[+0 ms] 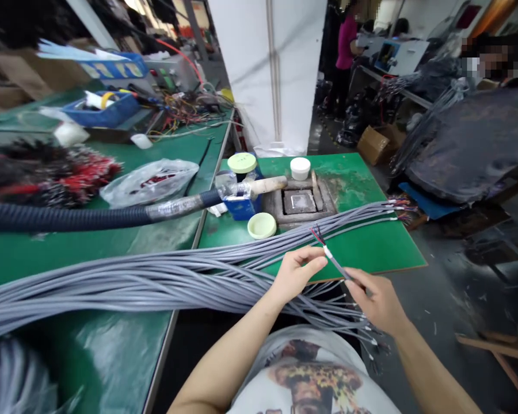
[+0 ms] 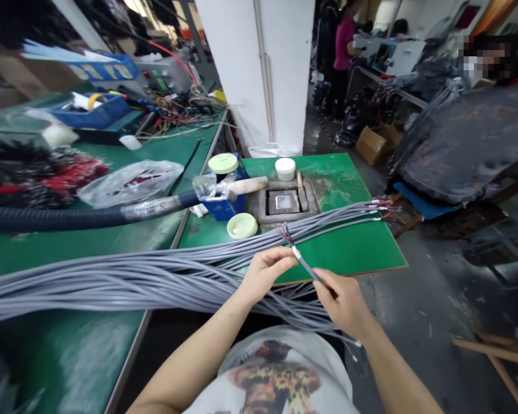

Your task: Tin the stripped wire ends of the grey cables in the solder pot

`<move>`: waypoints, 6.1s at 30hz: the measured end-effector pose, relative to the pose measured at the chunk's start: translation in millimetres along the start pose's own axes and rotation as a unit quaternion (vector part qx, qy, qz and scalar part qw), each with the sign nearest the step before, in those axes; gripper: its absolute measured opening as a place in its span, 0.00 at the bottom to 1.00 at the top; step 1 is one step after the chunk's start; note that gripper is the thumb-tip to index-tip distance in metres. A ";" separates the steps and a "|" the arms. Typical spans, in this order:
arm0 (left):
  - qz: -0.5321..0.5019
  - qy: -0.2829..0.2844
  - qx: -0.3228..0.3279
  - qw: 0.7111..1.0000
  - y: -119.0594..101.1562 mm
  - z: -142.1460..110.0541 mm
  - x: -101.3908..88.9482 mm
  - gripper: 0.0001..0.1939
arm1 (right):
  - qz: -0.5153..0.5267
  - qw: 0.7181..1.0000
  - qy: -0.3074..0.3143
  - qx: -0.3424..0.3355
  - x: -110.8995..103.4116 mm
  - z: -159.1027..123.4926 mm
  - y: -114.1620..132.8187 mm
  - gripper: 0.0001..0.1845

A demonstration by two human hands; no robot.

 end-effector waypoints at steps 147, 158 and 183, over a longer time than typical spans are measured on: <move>0.441 -0.217 0.373 0.787 -13.5 -62.1 -85.3 0.02 | -0.224 0.941 0.103 -0.231 157.0 232.8 31.9 0.11; 0.432 -0.213 0.377 0.791 -12.8 -63.0 -86.1 0.02 | -0.240 0.942 0.027 -0.232 112.2 237.5 32.0 0.11; 0.430 -0.212 0.368 0.797 -12.8 -63.8 -86.2 0.02 | -0.440 0.891 -0.023 -0.105 78.4 264.7 -75.4 0.15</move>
Point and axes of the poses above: each hand's wrist, its own z-axis towards the middle knuckle, its own x-axis out of the palm, y = z × x, the point moved 7 cm from there along z, towards the middle knuckle, and after that the axes turned 1 degree about -x, right-handed, at the moved point
